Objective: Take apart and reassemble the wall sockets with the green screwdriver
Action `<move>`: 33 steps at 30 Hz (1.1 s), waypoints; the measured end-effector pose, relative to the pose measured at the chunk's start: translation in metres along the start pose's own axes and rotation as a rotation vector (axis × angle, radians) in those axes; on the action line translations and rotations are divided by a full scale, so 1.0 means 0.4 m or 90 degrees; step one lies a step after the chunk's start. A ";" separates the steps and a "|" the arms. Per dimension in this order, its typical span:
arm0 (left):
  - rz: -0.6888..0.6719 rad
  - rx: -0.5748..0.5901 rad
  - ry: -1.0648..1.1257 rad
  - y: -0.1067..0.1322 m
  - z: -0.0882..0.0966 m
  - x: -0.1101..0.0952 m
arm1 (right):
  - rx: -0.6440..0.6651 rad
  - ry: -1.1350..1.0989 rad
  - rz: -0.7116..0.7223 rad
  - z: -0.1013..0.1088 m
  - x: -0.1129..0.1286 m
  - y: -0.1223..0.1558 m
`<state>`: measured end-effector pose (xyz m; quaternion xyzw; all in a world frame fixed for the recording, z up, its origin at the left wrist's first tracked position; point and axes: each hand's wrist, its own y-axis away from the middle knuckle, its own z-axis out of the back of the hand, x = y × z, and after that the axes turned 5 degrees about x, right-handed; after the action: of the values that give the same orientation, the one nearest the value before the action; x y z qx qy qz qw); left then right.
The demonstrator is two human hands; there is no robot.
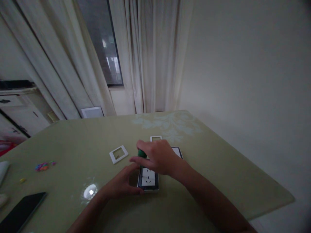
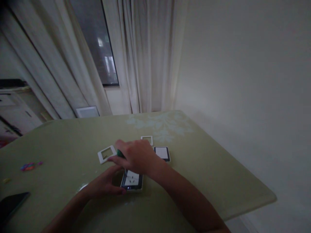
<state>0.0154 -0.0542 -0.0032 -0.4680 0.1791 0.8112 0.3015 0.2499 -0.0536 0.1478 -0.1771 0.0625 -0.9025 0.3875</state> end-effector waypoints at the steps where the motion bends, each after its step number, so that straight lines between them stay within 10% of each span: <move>1: -0.015 -0.002 0.012 -0.001 0.000 -0.004 | 0.004 -0.018 0.020 0.002 -0.001 0.001; 5: -0.028 -0.023 0.032 -0.001 -0.003 -0.010 | 0.009 -0.057 0.131 0.009 -0.002 0.005; 25: -0.095 -0.255 0.132 -0.043 -0.025 -0.025 | -0.077 -0.072 0.085 -0.040 -0.012 -0.012; 33: -0.130 -0.185 0.138 -0.027 -0.005 -0.048 | -0.081 -0.126 0.076 -0.044 -0.010 -0.009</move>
<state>0.0309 -0.0535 0.0123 -0.6067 0.0431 0.7388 0.2903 0.2437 -0.0486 0.1312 -0.2855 0.0917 -0.8501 0.4328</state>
